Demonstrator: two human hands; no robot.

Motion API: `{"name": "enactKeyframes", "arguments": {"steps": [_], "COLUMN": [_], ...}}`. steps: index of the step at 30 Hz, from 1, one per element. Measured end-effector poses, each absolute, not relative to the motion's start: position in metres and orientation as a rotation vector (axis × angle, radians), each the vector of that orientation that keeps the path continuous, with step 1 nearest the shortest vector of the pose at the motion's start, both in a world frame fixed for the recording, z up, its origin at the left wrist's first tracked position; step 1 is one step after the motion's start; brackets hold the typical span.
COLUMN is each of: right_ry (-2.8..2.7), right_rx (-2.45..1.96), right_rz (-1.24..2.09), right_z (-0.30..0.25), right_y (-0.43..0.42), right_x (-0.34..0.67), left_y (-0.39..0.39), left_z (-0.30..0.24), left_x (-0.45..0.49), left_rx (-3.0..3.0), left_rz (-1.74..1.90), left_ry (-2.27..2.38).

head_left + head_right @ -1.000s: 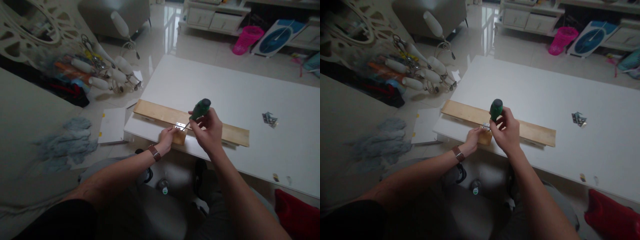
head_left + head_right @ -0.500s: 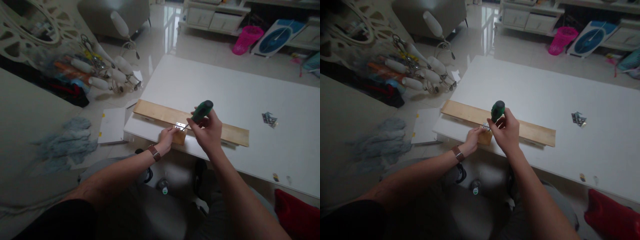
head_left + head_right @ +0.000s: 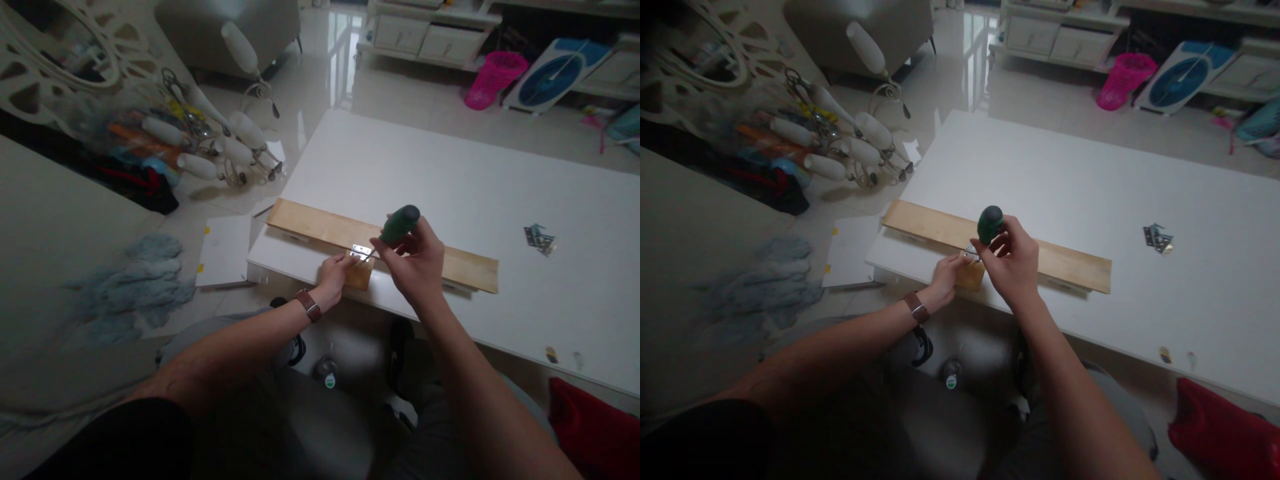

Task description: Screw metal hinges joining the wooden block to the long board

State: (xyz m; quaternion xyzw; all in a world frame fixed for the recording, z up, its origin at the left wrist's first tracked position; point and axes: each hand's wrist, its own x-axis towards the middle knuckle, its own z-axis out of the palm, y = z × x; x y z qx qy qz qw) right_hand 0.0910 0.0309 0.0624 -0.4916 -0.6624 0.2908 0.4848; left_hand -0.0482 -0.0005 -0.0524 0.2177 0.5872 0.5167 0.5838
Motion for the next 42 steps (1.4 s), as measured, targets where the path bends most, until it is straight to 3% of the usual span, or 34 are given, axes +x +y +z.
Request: {"name": "enactKeyframes", "arguments": {"steps": [14,22,33,42], "right_ry": [-1.613,-1.612,-1.594,-1.605], "right_rx": [-1.140,-1.225,-1.166,-1.236], "right_rz": [0.897,0.720,0.900,0.731], "right_z": [0.0656,0.0583,0.0627,0.0626], "right_y": [0.0299,0.0335,0.0308,0.0342], "right_x": [0.0936,0.0921,0.0954,0.0919], "left_y": [0.0004,0.0008,0.0004,0.0003], "left_z": [-0.0544,-0.0548,-0.0538,-0.0508], "left_x": [-0.0474,-0.0486,-0.0464,-0.0474], "left_rx": [0.459,0.478,0.424,0.445], "left_rz": [1.182,1.188,1.192,1.195], "left_ry": [1.356,1.356,1.323,1.337]}}
